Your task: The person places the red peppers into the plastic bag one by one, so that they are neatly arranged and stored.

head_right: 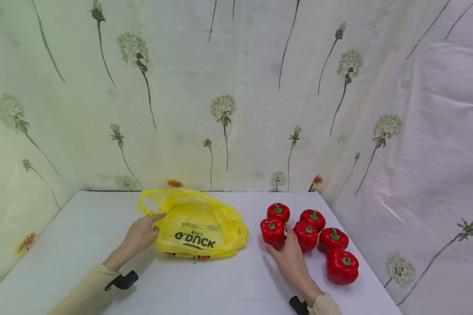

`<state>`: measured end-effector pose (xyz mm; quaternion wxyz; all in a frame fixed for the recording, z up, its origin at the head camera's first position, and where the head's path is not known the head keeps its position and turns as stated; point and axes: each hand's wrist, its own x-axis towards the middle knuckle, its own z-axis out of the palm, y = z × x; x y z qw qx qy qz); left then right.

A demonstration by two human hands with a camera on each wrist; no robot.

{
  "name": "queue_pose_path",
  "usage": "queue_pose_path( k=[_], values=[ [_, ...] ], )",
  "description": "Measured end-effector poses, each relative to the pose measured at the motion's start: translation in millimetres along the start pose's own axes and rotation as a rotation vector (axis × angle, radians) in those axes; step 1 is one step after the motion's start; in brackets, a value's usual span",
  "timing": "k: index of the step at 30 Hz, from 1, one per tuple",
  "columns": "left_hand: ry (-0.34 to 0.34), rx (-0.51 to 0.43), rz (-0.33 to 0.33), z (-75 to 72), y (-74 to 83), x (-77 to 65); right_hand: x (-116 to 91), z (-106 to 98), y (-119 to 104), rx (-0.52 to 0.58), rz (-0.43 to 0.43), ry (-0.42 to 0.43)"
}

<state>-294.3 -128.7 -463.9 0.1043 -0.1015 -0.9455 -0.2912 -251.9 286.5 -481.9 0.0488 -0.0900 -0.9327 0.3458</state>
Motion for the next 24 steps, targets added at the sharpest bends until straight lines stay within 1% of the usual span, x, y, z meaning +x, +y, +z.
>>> queue_pose_path(
  k=[1, 4, 7, 10, 12, 15, 18, 20, 24],
  values=[
    [-0.003, 0.024, -0.001, 1.5, -0.9, 0.7, 1.7, 0.2, 0.9, 0.013, 0.003, -0.007],
    [-0.006, 0.045, 0.001, 9.5, -7.0, 4.2, 5.0, 0.7, 3.0, 0.045, 0.015, -0.030],
    [-0.016, -0.019, 0.025, 17.4, -15.6, 9.2, 7.4, 1.4, 4.8, 0.052, 0.010, -0.051],
    [-0.043, -0.085, 0.056, 19.8, -22.0, 12.0, 9.9, 1.4, 5.6, 0.040, -0.062, -0.065],
    [-0.089, -0.120, 0.059, 18.0, -23.6, 11.9, 12.4, 1.8, 5.5, 0.031, -0.137, -0.084],
    [-0.179, -0.167, 0.030, 14.6, -22.4, 10.4, 15.8, 3.2, 3.9, 0.017, -0.239, -0.128],
    [-0.236, -0.202, 0.000, 12.7, -19.4, 9.1, 18.6, 5.1, 1.3, 0.004, -0.278, -0.169],
    [-0.241, -0.196, 0.003, 12.2, -17.3, 8.5, 19.9, 6.0, -0.6, -0.002, -0.269, -0.177],
    [-0.214, -0.162, 0.008, 10.2, -12.2, 7.8, 22.2, 6.3, -4.3, -0.024, -0.227, -0.171]
  ],
)
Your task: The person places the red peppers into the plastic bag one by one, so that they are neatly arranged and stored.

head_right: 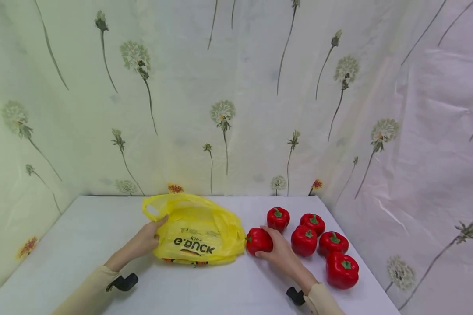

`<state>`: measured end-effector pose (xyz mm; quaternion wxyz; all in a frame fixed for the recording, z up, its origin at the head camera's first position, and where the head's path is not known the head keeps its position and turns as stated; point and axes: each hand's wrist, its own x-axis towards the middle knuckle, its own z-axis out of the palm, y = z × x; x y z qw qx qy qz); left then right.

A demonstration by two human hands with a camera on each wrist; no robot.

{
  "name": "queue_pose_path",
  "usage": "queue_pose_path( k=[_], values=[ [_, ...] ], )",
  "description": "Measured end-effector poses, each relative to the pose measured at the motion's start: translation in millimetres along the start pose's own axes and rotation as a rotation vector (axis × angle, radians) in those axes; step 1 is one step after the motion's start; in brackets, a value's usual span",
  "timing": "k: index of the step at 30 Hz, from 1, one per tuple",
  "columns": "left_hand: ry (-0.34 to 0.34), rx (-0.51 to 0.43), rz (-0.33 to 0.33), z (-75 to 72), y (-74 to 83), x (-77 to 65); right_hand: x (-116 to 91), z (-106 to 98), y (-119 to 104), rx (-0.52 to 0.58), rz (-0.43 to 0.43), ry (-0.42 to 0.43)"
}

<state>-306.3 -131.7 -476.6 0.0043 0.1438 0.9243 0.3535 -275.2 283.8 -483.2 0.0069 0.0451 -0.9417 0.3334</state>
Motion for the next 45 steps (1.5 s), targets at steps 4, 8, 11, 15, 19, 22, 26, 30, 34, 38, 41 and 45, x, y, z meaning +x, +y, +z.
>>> queue_pose_path(
  k=[4, 8, 11, 15, 19, 22, 26, 30, 34, 38, 41, 45],
  values=[
    [0.026, 0.012, -0.006, -1.3, 3.3, -1.3, 2.1, 0.0, -1.1, -0.032, 0.029, -0.015],
    [0.040, 0.005, -0.001, -4.5, 7.1, -2.7, 2.3, -0.8, 0.2, -0.052, 0.042, -0.019],
    [0.048, -0.003, -0.006, -7.5, 8.7, -3.6, 1.6, -1.8, 0.8, -0.017, 0.050, -0.005],
    [0.068, -0.001, -0.006, -11.7, 10.2, -5.7, 1.8, -2.1, 3.0, 0.046, 0.071, 0.012],
    [0.082, 0.016, -0.002, -13.4, 12.9, -6.9, 2.1, -1.9, 6.9, 0.094, 0.126, 0.031],
    [0.095, 0.030, 0.002, -13.7, 14.8, -7.2, 3.3, -2.7, 8.4, 0.128, 0.149, 0.045],
    [0.116, 0.043, 0.013, -13.5, 17.2, -8.1, 2.8, -4.2, 8.9, 0.165, 0.149, 0.040],
    [0.104, 0.022, 0.004, -13.8, 20.5, -9.9, 0.2, -6.1, 7.6, 0.193, 0.158, 0.018],
    [0.093, -0.017, -0.011, -13.7, 24.7, -13.3, -1.6, -9.5, 5.3, 0.179, 0.187, -0.005],
    [0.100, -0.022, -0.002, -11.4, 26.8, -15.0, -2.1, -10.6, 4.2, 0.159, 0.209, 0.002],
    [0.102, -0.025, 0.004, -10.0, 26.5, -15.1, -1.3, -10.0, 2.6, 0.184, 0.219, 0.017],
    [0.115, -0.023, 0.013, -9.3, 21.7, -15.5, -0.1, -10.2, 0.3, 0.208, 0.218, 0.033]
  ],
)
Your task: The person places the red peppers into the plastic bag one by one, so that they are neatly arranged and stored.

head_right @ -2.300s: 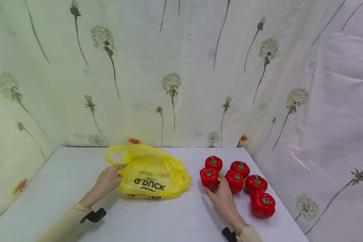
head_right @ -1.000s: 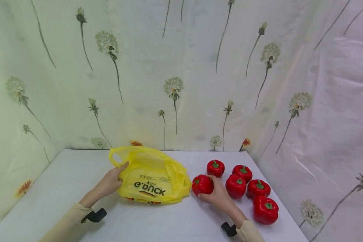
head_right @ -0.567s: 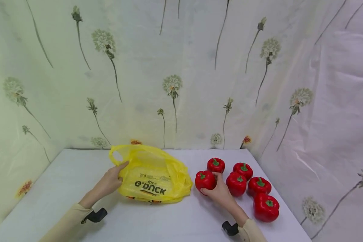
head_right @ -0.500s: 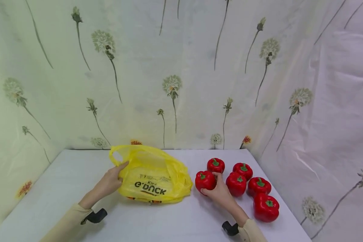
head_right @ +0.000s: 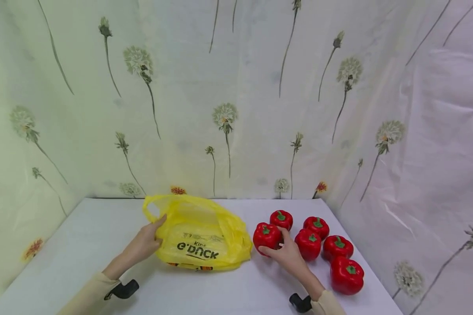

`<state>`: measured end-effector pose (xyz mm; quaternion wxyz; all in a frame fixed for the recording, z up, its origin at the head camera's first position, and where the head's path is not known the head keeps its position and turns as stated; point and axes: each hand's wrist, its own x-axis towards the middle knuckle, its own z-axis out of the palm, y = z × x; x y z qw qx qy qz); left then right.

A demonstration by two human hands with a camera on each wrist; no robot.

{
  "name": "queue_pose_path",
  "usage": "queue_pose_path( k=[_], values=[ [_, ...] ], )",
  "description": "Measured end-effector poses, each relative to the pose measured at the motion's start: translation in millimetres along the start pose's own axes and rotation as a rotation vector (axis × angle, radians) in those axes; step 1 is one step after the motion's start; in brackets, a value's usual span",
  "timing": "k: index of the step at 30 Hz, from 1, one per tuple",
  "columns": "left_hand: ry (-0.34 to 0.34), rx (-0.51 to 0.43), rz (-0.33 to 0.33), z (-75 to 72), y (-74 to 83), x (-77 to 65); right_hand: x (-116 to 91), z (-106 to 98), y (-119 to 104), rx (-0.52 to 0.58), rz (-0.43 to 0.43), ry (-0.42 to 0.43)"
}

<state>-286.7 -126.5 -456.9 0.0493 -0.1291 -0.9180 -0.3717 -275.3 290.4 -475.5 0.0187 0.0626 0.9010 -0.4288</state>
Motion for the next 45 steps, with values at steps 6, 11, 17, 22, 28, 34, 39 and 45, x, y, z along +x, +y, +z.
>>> queue_pose_path(
  k=[6, 11, 17, 22, 28, 34, 39, 45],
  values=[
    [0.008, 0.029, 0.007, -0.3, -10.4, -3.4, 0.2, -1.3, -1.8, -0.019, 0.011, 0.029],
    [0.005, 0.004, 0.013, 1.0, -11.1, -6.4, 0.7, -0.7, -7.9, -0.018, -0.002, 0.029],
    [-0.002, -0.004, 0.014, 4.8, -8.1, -11.2, 2.5, 4.3, -19.3, 0.057, -0.050, 0.013],
    [-0.009, -0.005, 0.027, 8.7, -5.6, -12.8, 5.4, 10.3, -30.5, 0.129, -0.115, -0.008],
    [-0.021, -0.002, 0.045, 13.1, -3.7, -12.3, 9.2, 19.2, -43.9, 0.135, -0.153, -0.018],
    [-0.045, 0.003, 0.057, 17.6, -4.1, -12.3, 11.9, 27.6, -58.1, 0.187, -0.169, -0.044],
    [-0.041, 0.027, 0.076, 18.1, -3.7, -12.4, 14.2, 35.8, -69.9, 0.202, -0.183, -0.064],
    [-0.038, 0.030, 0.069, 16.8, -2.2, -13.1, 17.9, 50.6, -87.4, 0.203, -0.224, -0.104]
  ],
)
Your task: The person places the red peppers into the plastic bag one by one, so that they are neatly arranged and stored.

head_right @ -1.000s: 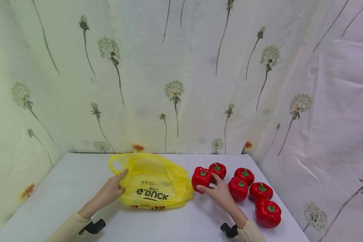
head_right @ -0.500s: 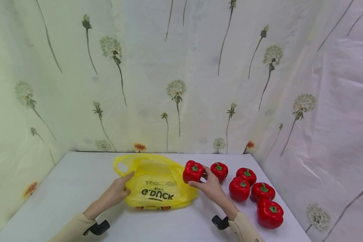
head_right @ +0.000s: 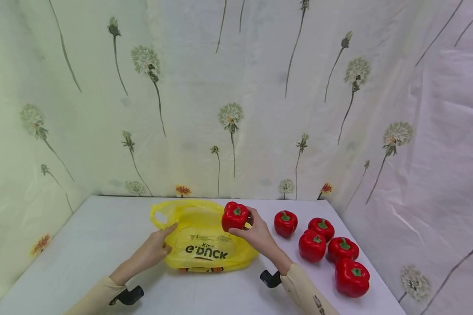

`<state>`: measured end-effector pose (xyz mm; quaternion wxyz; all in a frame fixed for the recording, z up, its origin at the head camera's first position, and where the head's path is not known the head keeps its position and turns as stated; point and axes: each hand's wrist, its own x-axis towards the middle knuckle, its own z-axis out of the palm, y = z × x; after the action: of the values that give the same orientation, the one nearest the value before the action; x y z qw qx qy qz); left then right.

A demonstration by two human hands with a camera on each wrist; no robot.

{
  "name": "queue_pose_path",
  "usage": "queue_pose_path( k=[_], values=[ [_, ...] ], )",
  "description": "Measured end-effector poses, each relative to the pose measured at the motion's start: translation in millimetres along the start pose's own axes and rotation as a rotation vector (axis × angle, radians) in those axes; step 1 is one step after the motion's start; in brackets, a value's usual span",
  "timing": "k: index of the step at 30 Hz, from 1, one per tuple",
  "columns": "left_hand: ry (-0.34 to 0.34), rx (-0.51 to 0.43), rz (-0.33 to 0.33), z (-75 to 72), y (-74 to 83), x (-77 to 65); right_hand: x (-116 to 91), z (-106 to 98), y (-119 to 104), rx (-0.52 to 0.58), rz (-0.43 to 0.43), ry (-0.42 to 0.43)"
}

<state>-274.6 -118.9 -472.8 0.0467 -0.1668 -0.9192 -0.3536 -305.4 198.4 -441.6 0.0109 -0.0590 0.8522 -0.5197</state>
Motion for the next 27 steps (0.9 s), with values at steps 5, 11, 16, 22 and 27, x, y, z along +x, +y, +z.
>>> queue_pose_path(
  k=[5, 11, 16, 22, 27],
  values=[
    [0.003, 0.007, -0.003, -1.0, -2.4, 0.1, 12.3, 21.0, -10.3, 0.005, -0.063, -0.060],
    [0.001, 0.016, -0.009, -1.5, -3.7, 1.0, 20.2, 45.9, -23.0, 0.039, -0.134, -0.156],
    [-0.002, -0.004, 0.006, -0.8, -0.7, -0.4, 26.5, 60.4, -28.2, 0.045, -0.180, -0.239],
    [-0.052, -0.002, 0.018, 1.8, 1.9, -1.4, 36.2, 70.0, -29.0, 0.005, -0.195, -0.279],
    [-0.053, -0.008, -0.010, -1.3, 3.3, -1.2, 43.9, 81.6, -32.1, -0.048, -0.175, -0.321]
  ],
)
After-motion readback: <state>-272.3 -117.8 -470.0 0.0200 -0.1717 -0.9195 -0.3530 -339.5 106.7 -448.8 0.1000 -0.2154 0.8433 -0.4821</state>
